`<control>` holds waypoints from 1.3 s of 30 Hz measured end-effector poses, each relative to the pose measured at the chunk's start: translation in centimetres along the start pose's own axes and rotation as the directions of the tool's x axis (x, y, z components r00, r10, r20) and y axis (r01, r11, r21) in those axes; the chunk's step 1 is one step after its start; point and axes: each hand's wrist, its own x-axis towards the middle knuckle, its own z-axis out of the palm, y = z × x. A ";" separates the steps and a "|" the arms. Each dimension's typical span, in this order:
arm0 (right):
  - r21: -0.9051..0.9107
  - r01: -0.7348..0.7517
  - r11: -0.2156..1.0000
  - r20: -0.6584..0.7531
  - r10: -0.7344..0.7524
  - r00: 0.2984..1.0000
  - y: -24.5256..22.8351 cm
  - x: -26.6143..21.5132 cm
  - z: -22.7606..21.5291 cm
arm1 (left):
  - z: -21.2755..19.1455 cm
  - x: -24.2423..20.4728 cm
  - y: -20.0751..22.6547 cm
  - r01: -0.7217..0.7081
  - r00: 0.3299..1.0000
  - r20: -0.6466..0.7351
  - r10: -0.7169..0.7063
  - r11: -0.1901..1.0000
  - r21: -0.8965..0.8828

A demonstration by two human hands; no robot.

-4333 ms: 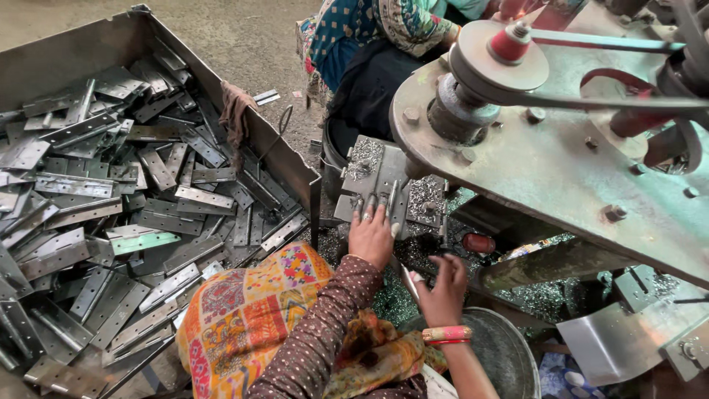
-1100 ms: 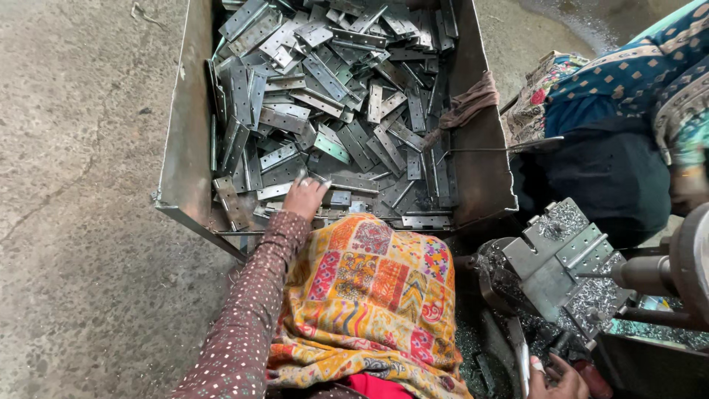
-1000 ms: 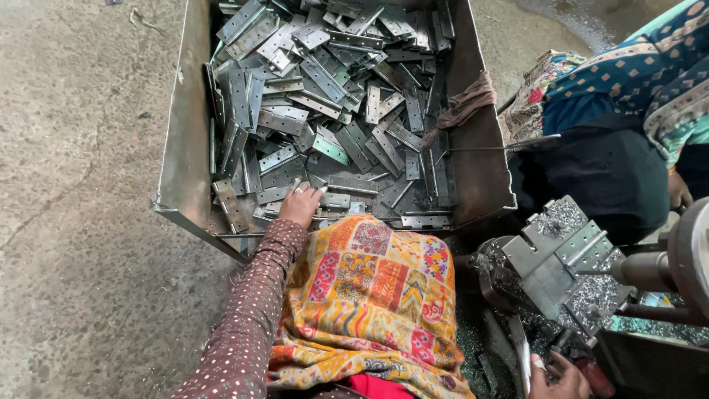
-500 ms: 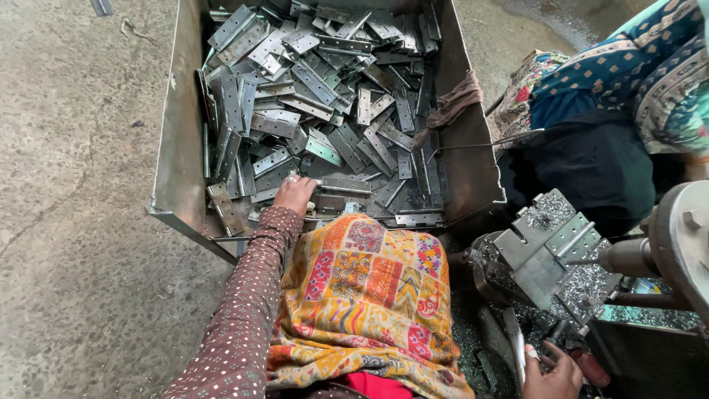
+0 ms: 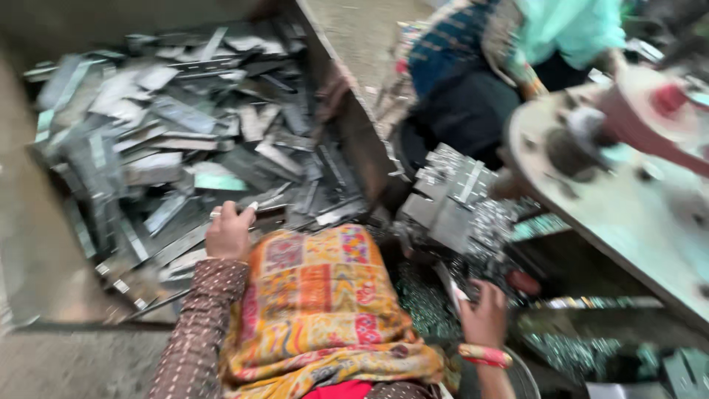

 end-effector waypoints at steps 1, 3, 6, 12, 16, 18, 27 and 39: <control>0.144 -0.133 0.981 0.054 0.126 0.991 -0.5 -0.2 -0.1 | -1.0 0.9 2.3 -0.031 0.998 -0.056 0.030 0.999 -0.020; 0.194 -0.184 0.964 0.059 0.175 0.983 -1.5 -0.3 -0.2 | -2.8 3.1 7.2 -0.147 0.985 -0.098 0.144 0.989 -0.029; 0.199 -0.213 0.957 0.062 0.205 0.977 -2.5 0.1 -0.7 | -4.1 5.0 15.6 -0.304 0.912 -0.317 0.259 0.947 -0.100; 0.214 -0.237 0.948 0.080 0.225 0.971 -2.8 -0.2 -0.9 | -1.9 4.4 30.7 -0.570 0.814 -0.047 0.579 0.812 0.127; 0.228 -0.235 0.945 0.083 0.222 0.972 -2.6 0.2 -0.8 | 0.3 2.9 34.3 -0.584 0.792 0.133 0.596 0.803 -0.118; 0.236 -0.245 0.940 0.089 0.230 0.969 -2.8 0.0 -0.8 | 1.2 2.7 34.5 -0.500 0.799 0.268 0.538 0.843 -0.201; 0.224 -0.273 0.936 0.148 0.244 0.958 -3.2 0.3 -1.1 | 2.2 0.1 35.2 -0.562 0.725 0.366 0.583 0.808 -0.173; 0.191 -0.211 0.958 0.082 0.199 0.977 -3.5 0.4 -1.5 | 5.2 3.5 37.6 -0.524 0.737 0.358 0.573 0.819 -0.233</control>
